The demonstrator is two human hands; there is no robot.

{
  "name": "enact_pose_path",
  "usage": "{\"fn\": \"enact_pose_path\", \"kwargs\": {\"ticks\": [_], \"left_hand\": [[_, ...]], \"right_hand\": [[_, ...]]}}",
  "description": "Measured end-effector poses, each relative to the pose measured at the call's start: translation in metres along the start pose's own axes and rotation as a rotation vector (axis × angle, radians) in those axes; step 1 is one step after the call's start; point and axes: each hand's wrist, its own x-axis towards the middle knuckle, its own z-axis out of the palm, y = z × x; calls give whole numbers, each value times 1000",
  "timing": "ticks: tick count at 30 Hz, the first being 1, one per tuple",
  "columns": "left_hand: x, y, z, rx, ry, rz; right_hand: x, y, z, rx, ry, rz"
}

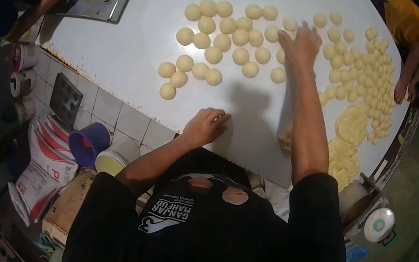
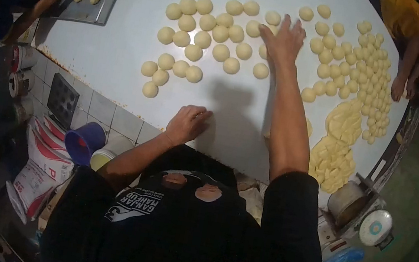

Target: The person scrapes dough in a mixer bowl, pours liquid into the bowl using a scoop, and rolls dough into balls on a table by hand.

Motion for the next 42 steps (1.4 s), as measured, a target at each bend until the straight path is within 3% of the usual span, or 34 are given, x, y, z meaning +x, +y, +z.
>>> {"fn": "enact_pose_path", "kwargs": {"ticks": [2, 3, 4, 5, 7, 8, 9, 11, 13, 15, 17, 21, 23, 25, 27, 28, 31, 32, 35, 36, 38, 39, 41, 42], "left_hand": [[8, -3, -1, 4, -16, -30], [16, -7, 6, -36, 55, -9], [2, 2, 1, -48, 76, -13], [4, 6, -3, -50, 122, 4], [9, 3, -1, -70, 150, 22], [3, 3, -1, -97, 138, 29], [-7, 9, -1, -51, 186, -5], [-33, 32, 4, -116, 418, -39], [-79, 72, -2, -109, 491, -159], [-137, 111, 24, -78, 640, -316], [-198, 144, 43, -129, 718, -568], [-347, 140, 118, -280, 401, -1198], [-425, 117, 204, -429, 480, -1608], [-481, 108, 306, -194, 749, -1849], [-501, 179, 279, -512, 993, -1713], [-510, 218, 260, -670, 1107, -1643], [-536, 243, 305, -517, 1282, -1707], [-548, 252, 317, -470, 1334, -1723], [-592, 228, 389, -662, 1289, -1838], [-609, 234, 388, -767, 1327, -1771], [-638, 252, 372, -801, 1406, -1731], [-655, 262, 362, -804, 1478, -1695], [-686, 252, 370, -694, 1574, -1679], [-706, 245, 371, -688, 1590, -1643]], "right_hand": [[-21, -6, -6, -223, 282, -230], [-48, -48, -39, -139, 244, -219], [-97, -62, -50, 101, -12, 135], [-141, -55, -44, 110, -95, 226], [-229, -9, -22, -180, -355, -228], [-271, -10, -23, 10, -441, -220], [-299, -12, -22, -119, -627, -303], [-343, -10, -19, 82, -684, -456], [-365, -23, -26, 142, -917, -236], [-371, -31, -38, 104, -1018, -344], [-371, -10, -18, 114, -1041, -598], [-366, -39, 5, -96, -1212, -745], [-365, -32, 33, -240, -1286, -1024], [-379, -60, 49, -389, -1296, -1271], [-422, -96, 45, -476, -1509, -999], [-427, -93, 71, -411, -1538, -1119], [-483, -119, 115, -525, -1532, -1402], [-495, -113, 143, -514, -1580, -1308], [-573, -153, 158, -558, -1494, -1429], [-588, -157, 166, -579, -1497, -1437], [-616, -155, 188, -476, -1631, -1006], [-620, -147, 202, -486, -1628, -1003], [-615, -135, 222, -446, -1564, -1328], [-622, -141, 221, -460, -1558, -1333]]}}
